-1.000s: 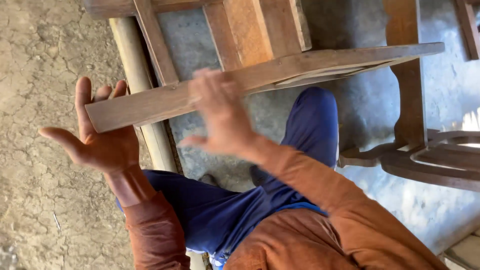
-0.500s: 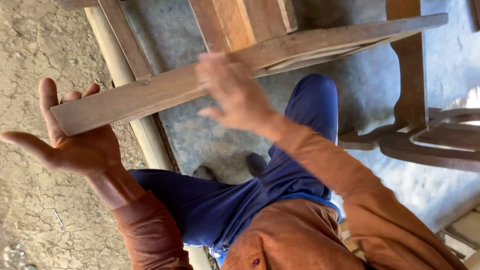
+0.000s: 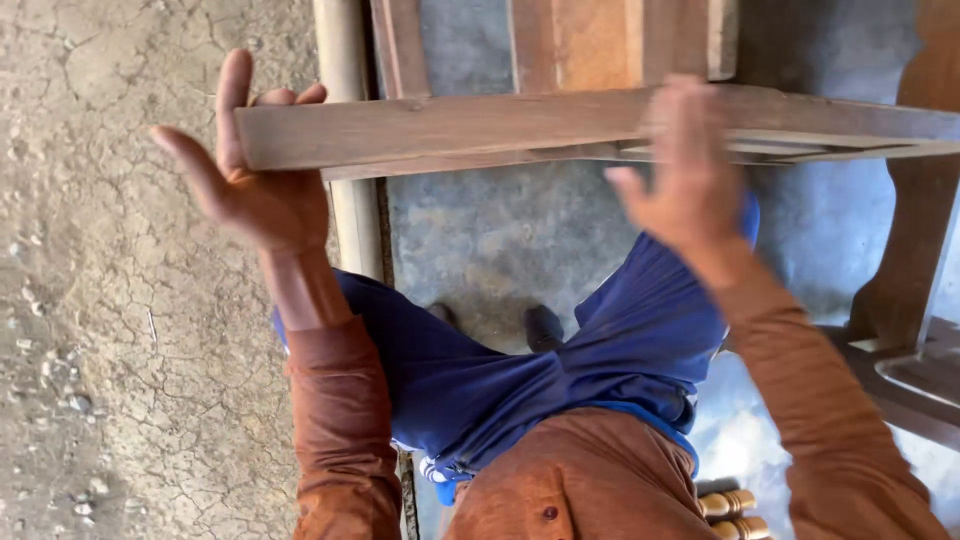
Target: Sanding a wooden chair frame using sandpaper
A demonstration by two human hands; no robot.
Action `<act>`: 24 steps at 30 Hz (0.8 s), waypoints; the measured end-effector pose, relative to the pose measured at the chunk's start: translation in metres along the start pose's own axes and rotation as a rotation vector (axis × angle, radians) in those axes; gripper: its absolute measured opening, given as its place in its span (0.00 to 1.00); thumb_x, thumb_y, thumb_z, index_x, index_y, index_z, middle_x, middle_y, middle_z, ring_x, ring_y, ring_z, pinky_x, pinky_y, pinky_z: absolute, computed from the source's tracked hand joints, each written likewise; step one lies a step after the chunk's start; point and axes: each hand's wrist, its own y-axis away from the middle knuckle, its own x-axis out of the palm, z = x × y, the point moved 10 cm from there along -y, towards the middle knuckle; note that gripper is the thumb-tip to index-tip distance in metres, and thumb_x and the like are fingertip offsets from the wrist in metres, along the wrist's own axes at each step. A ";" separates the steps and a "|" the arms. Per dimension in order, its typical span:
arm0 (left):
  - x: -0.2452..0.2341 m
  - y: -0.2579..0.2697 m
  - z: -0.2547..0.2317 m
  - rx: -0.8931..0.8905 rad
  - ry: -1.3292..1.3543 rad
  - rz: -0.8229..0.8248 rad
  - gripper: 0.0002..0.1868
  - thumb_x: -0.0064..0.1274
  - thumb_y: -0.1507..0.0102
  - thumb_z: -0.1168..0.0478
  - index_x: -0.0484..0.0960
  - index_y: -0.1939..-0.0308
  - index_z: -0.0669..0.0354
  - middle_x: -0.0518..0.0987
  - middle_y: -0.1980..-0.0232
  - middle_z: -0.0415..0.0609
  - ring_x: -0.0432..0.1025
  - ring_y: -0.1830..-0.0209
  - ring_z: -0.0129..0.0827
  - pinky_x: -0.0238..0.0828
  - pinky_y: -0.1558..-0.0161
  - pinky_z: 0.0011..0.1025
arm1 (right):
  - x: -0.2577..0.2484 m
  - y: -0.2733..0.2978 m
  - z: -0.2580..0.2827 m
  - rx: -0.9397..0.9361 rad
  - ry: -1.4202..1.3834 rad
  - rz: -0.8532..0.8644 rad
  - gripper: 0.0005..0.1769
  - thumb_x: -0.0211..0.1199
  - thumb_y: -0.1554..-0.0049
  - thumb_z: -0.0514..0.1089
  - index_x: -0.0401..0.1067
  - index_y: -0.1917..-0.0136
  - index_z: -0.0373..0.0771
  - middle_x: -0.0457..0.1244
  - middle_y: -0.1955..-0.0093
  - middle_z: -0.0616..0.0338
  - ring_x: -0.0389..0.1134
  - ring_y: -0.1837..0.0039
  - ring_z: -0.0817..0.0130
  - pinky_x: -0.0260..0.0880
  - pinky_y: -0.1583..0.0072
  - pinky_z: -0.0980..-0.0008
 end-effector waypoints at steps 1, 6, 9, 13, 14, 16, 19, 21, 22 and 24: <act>-0.004 -0.001 0.002 0.009 -0.001 -0.010 0.45 0.40 0.48 0.29 0.72 0.41 0.61 0.79 0.63 0.46 0.77 0.53 0.45 0.64 0.30 0.46 | 0.012 0.011 -0.006 -0.013 -0.006 0.001 0.40 0.67 0.44 0.45 0.51 0.30 0.21 0.50 0.30 0.33 0.52 0.28 0.40 0.64 0.32 0.55; 0.002 0.003 -0.003 0.005 -0.061 -0.140 0.49 0.39 0.51 0.29 0.72 0.42 0.67 0.79 0.67 0.49 0.80 0.59 0.46 0.72 0.38 0.42 | 0.046 -0.047 0.093 -0.072 -0.199 -0.154 0.38 0.46 0.40 0.73 0.72 0.55 0.35 0.42 0.26 0.42 0.46 0.25 0.44 0.46 0.28 0.39; -0.001 0.000 0.002 0.000 -0.001 0.006 0.44 0.42 0.49 0.28 0.76 0.42 0.58 0.78 0.63 0.48 0.78 0.54 0.45 0.72 0.32 0.47 | 0.084 -0.050 0.100 -0.138 0.022 0.229 0.45 0.55 0.34 0.66 0.41 0.25 0.31 0.36 0.23 0.41 0.37 0.21 0.50 0.38 0.22 0.56; -0.006 0.001 0.006 -0.055 0.011 -0.085 0.49 0.42 0.53 0.29 0.73 0.40 0.62 0.80 0.65 0.47 0.79 0.55 0.44 0.76 0.35 0.42 | 0.009 0.005 0.015 -0.097 -0.067 -0.045 0.37 0.67 0.47 0.39 0.51 0.30 0.32 0.50 0.31 0.40 0.58 0.33 0.46 0.74 0.40 0.61; -0.005 -0.001 0.003 -0.016 -0.038 -0.069 0.48 0.41 0.51 0.29 0.72 0.40 0.63 0.80 0.65 0.46 0.79 0.56 0.43 0.75 0.35 0.41 | 0.012 0.016 -0.004 0.002 -0.026 -0.027 0.38 0.64 0.46 0.37 0.49 0.29 0.29 0.47 0.28 0.38 0.52 0.28 0.43 0.61 0.33 0.54; 0.000 -0.002 0.001 0.009 -0.087 -0.034 0.48 0.40 0.50 0.28 0.71 0.40 0.63 0.80 0.65 0.46 0.79 0.56 0.42 0.75 0.35 0.41 | 0.025 -0.002 0.011 0.124 0.023 -0.012 0.38 0.61 0.45 0.36 0.46 0.27 0.26 0.44 0.25 0.36 0.45 0.24 0.40 0.47 0.25 0.47; 0.001 0.005 0.000 0.006 -0.046 -0.083 0.49 0.45 0.53 0.29 0.71 0.41 0.65 0.79 0.68 0.47 0.80 0.59 0.43 0.78 0.38 0.40 | 0.017 -0.054 0.101 0.073 -0.578 -0.241 0.29 0.46 0.56 0.15 0.62 0.44 0.34 0.55 0.39 0.51 0.59 0.39 0.56 0.71 0.48 0.72; 0.004 0.006 -0.011 0.039 -0.317 -0.109 0.49 0.41 0.49 0.28 0.68 0.39 0.64 0.79 0.62 0.46 0.80 0.54 0.44 0.76 0.37 0.42 | 0.078 -0.060 0.163 -0.218 -0.072 0.234 0.25 0.49 0.33 0.38 0.46 0.26 0.32 0.36 0.24 0.43 0.36 0.22 0.53 0.34 0.23 0.56; -0.008 0.009 -0.004 0.031 -0.328 -0.095 0.49 0.41 0.49 0.28 0.68 0.39 0.64 0.79 0.62 0.46 0.80 0.54 0.44 0.76 0.37 0.42 | 0.065 -0.052 0.154 -0.200 -0.077 0.230 0.25 0.49 0.33 0.38 0.46 0.26 0.32 0.36 0.24 0.43 0.36 0.22 0.53 0.34 0.23 0.56; -0.015 0.027 -0.039 0.547 -1.054 -0.195 0.18 0.46 0.28 0.60 0.64 0.37 0.63 0.68 0.37 0.62 0.63 0.34 0.51 0.61 0.33 0.48 | 0.012 -0.041 0.136 -0.211 -0.499 -0.009 0.22 0.52 0.38 0.31 0.53 0.32 0.27 0.52 0.31 0.37 0.61 0.30 0.45 0.66 0.30 0.60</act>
